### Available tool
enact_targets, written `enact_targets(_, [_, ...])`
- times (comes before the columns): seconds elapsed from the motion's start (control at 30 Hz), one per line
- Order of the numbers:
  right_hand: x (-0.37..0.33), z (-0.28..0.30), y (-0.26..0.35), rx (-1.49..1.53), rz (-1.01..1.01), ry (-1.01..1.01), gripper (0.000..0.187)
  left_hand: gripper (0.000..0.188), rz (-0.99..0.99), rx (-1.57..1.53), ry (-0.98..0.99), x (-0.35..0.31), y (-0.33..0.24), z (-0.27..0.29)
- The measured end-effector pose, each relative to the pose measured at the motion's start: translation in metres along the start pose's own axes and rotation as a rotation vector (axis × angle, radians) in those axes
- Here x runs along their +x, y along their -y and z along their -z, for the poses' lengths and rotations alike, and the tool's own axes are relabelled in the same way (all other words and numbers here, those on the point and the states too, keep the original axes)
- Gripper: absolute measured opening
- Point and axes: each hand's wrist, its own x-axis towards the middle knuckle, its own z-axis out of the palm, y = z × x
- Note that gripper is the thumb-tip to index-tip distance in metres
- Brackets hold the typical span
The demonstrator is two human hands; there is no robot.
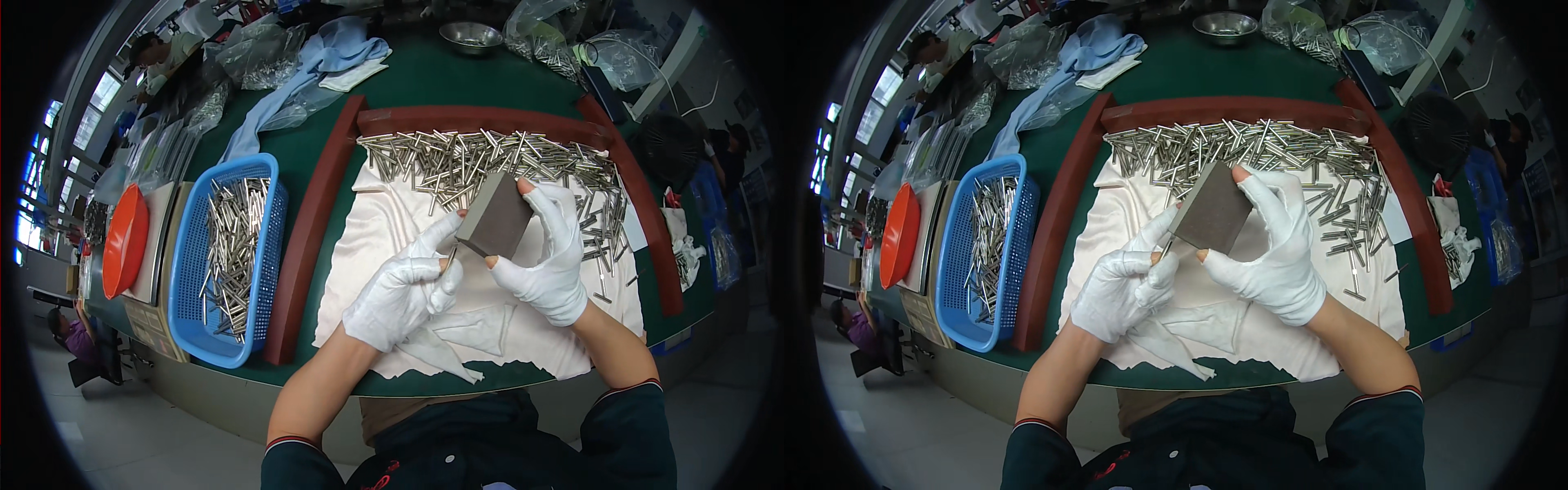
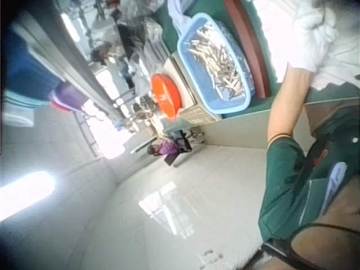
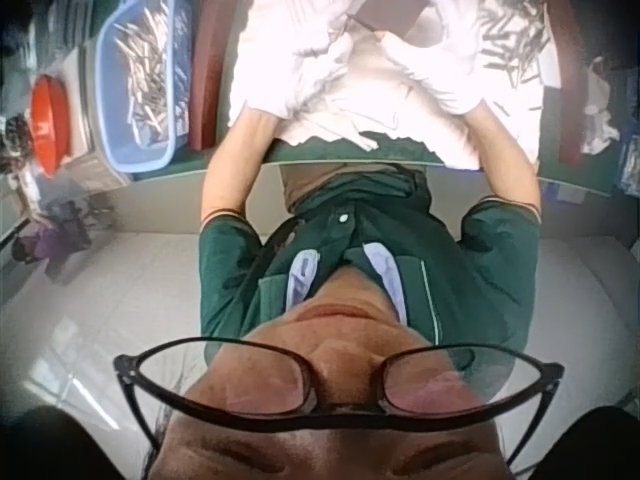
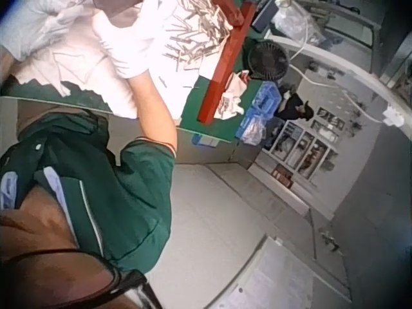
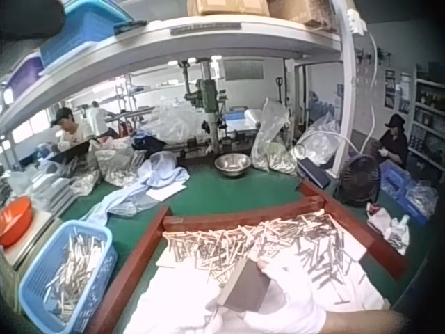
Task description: Polishing small metal pins using an abrasive block.
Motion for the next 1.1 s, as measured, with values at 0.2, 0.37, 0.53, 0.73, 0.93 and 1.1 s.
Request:
enact_targets(0.2, [-0.001, -0.005, 0.007, -0.054, -0.041, 0.055, 0.081, 0.072, -0.065, 0.125, -0.117, 0.004, 0.003, -0.003])
enact_targets(0.37, [0.001, -0.002, 0.01, -0.074, 0.069, 0.018, 0.08, 0.071, -0.06, 0.228, -0.105, 0.005, 0.003, -0.002])
enact_targets(0.53, [0.004, -0.002, 0.007, -0.103, 0.004, 0.047, 0.08, 0.069, -0.059, 0.263, -0.166, 0.006, 0.004, -0.005])
enact_targets(0.73, [0.007, -0.003, 0.009, -0.085, -0.037, 0.044, 0.078, 0.068, -0.058, 0.191, -0.136, 0.007, 0.004, -0.006])
enact_targets(0.93, [0.009, -0.001, 0.004, 0.101, -0.223, 0.17, 0.079, 0.065, -0.062, 0.215, -0.076, 0.006, 0.005, -0.006])
enact_targets(1.1, [0.011, 0.003, 0.011, 0.05, -0.131, 0.16, 0.081, 0.062, -0.041, 0.18, -0.028, 0.002, 0.002, -0.001])
